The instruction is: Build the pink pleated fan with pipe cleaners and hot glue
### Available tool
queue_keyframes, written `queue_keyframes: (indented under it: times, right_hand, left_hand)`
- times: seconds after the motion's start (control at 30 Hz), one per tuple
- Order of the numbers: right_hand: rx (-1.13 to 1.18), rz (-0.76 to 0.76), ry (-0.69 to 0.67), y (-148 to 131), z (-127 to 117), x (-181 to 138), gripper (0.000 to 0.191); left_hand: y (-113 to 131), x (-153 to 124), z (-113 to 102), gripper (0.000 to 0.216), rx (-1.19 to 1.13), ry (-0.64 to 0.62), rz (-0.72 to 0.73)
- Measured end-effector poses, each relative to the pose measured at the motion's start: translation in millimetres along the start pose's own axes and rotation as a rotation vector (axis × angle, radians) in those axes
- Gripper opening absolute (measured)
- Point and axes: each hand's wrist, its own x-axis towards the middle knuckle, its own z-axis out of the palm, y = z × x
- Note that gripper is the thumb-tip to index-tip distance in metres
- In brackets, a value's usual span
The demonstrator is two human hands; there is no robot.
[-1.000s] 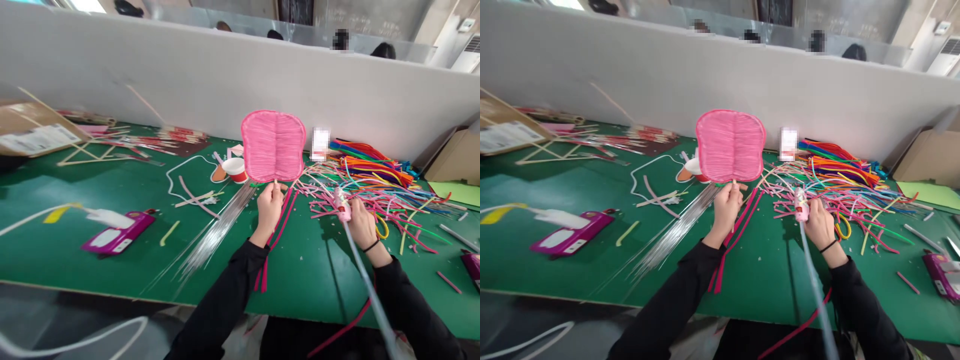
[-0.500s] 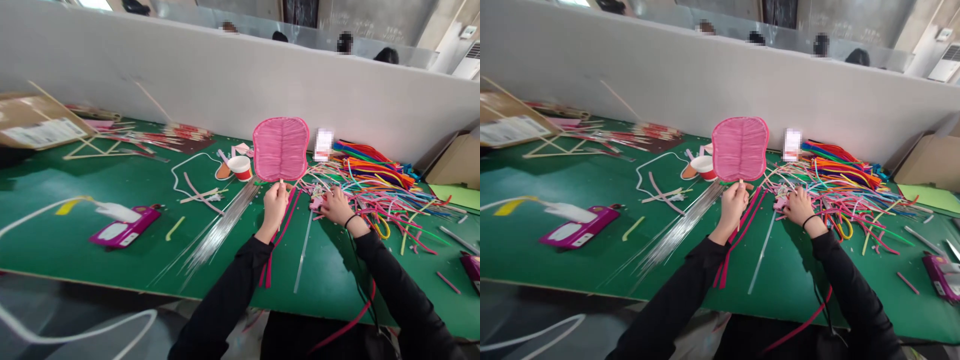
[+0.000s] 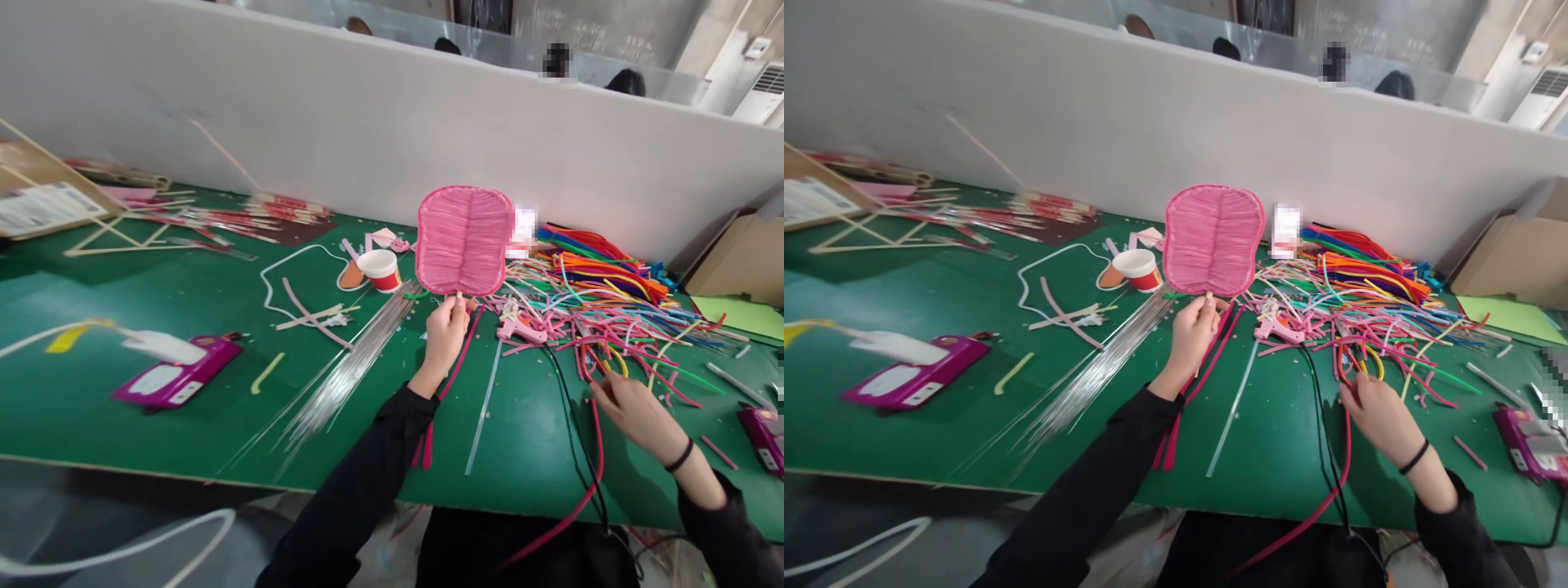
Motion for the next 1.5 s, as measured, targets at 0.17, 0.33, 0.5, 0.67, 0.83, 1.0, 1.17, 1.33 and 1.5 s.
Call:
queue_keyframes:
  times: [0.17, 0.33, 0.5, 0.67, 0.83, 1.0, 1.17, 1.33, 1.5]
  right_hand:
    - [0.035, 0.067, 0.157, 16, 54, -41, 0.036]
    - [0.260, 0.013, 0.311, 16, 55, -40, 0.034]
    - [0.735, 0.129, 0.527, 40, -29, 4, 0.031]
    - [0.886, 0.013, 1.151, 0, -114, 24, 0.012]
    - [0.248, -0.341, 1.072, -78, -67, 17, 0.030]
    - [0.060, -0.773, 0.891, -79, 20, 39, 0.064]
    - [-0.001, -0.669, 0.955, -55, 30, 47, 0.066]
    - [-0.055, -0.645, 0.911, -51, 32, 46, 0.073]
    - [0.011, -0.617, 0.873, -50, 42, 48, 0.064]
  left_hand:
    - [8, -5, 3, 0.040, -0.096, -0.091, -0.002]
    - [17, -10, 7, 0.037, -0.177, -0.191, -0.045]
    - [26, -17, 9, 0.038, -0.242, -0.277, -0.098]
    - [36, -29, 13, 0.043, -0.357, -0.372, -0.146]
    - [41, -38, 15, 0.046, -0.558, -0.520, -0.319]
    - [43, -45, 16, 0.049, -0.600, -0.556, -0.399]
    - [47, -49, 16, 0.049, -0.588, -0.584, -0.391]
    - [51, -50, 17, 0.049, -0.564, -0.557, -0.413]
    - [50, -51, 19, 0.046, -0.526, -0.557, -0.421]
